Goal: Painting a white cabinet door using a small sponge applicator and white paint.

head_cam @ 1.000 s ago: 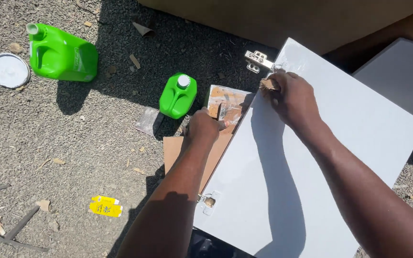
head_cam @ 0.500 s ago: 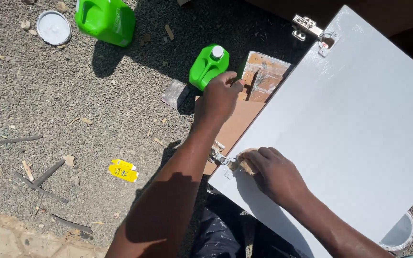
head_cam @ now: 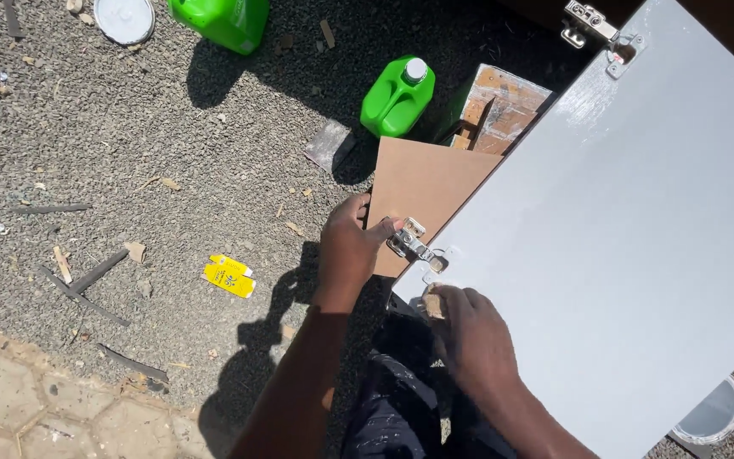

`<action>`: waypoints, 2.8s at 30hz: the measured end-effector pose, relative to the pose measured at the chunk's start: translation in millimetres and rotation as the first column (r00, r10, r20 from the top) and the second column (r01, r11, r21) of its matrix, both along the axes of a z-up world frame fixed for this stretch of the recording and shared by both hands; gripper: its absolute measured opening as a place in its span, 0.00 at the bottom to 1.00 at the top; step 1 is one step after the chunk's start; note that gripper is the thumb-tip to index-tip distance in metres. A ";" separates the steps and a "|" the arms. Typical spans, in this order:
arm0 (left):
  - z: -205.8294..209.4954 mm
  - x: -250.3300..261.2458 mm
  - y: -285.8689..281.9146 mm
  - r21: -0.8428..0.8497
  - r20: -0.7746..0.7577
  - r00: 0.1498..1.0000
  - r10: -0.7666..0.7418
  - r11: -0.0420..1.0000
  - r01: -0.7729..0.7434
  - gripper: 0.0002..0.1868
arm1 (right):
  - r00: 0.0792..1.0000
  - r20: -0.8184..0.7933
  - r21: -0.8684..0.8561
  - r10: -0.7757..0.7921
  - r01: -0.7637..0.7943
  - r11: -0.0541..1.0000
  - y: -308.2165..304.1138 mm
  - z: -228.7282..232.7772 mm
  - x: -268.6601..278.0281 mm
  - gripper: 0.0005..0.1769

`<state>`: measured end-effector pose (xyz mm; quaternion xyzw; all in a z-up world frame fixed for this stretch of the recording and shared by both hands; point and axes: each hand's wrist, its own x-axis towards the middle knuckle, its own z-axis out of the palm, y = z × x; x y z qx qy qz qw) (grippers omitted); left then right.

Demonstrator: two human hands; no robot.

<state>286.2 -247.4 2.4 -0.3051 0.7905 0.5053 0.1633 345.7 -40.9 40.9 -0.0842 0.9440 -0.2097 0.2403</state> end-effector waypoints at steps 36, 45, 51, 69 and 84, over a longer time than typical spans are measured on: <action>93.3 80.0 331.9 0.072 -0.301 0.873 -0.384 0.904 0.422 0.17 | 0.144 0.818 -0.343 -0.557 0.899 -0.271 404.7 -40.8 124.3 0.18; 71.4 172.9 538.8 0.236 -0.179 0.885 -0.430 0.855 0.463 0.13 | 0.131 0.875 -0.224 -0.466 0.963 -0.149 616.2 -140.8 230.6 0.18; 27.7 213.6 618.0 0.288 -0.032 0.891 -0.454 0.849 0.443 0.14 | 0.274 0.606 0.029 -0.747 0.931 0.365 602.5 -57.3 188.8 0.13; -21.5 232.1 615.1 0.474 0.316 0.625 -0.713 0.690 0.548 0.40 | 0.598 0.217 0.080 -0.772 0.777 0.624 614.6 -223.4 174.2 0.25; -55.5 254.1 603.3 0.402 0.318 0.654 -0.686 0.722 0.563 0.35 | 0.643 0.223 0.240 -0.733 0.692 0.681 626.4 -288.2 178.2 0.12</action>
